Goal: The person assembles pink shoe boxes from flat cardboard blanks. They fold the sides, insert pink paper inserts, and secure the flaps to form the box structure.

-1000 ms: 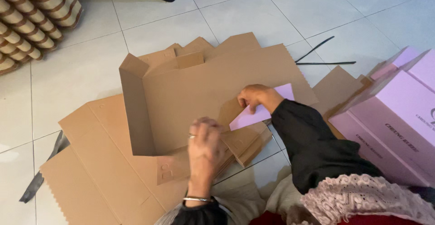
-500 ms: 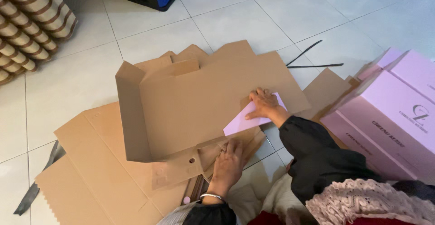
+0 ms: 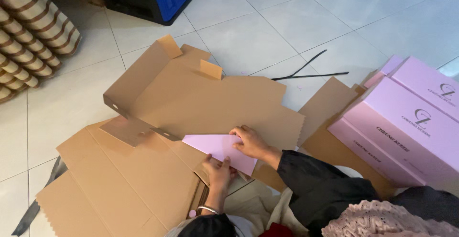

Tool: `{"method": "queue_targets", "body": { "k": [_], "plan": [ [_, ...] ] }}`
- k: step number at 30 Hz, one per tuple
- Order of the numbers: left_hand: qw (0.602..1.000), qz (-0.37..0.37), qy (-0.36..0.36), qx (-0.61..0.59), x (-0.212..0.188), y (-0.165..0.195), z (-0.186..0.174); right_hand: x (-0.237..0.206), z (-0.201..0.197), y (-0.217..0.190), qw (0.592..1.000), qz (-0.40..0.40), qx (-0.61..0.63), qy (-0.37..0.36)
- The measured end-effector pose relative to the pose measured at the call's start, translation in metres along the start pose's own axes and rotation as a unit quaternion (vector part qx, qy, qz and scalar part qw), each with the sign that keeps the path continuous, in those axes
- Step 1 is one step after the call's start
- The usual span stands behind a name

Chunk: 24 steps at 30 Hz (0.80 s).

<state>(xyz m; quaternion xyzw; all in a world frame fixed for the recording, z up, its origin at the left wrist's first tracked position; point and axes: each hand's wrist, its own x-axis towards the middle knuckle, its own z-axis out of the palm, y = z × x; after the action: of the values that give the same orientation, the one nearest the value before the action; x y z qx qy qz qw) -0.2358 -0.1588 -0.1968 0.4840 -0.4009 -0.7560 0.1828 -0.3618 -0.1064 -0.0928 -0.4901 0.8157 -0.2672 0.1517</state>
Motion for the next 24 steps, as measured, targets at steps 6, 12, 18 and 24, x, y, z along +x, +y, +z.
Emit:
{"method": "queue_targets", "body": {
  "k": [6, 12, 18, 24],
  "plan": [
    [0.967, 0.228, 0.107, -0.049, 0.008, 0.027, -0.015, 0.017, -0.010, -0.002, 0.940, 0.008, 0.312, -0.140],
    [0.992, 0.096, 0.073, -0.045, 0.002, 0.099, -0.075, 0.042, -0.054, 0.080, 0.955, 0.088, -0.201, 0.198],
    [0.993, 0.102, 0.060, -0.001, 0.006, 0.115, -0.081, 0.045, -0.067, 0.137, 0.960, 0.266, 0.079, 0.026],
    [0.992, 0.113, 0.064, 0.014, 0.021, 0.105, -0.088, 0.049, -0.074, 0.131, 0.970, 0.193, 0.122, 0.080]
  ]
}}
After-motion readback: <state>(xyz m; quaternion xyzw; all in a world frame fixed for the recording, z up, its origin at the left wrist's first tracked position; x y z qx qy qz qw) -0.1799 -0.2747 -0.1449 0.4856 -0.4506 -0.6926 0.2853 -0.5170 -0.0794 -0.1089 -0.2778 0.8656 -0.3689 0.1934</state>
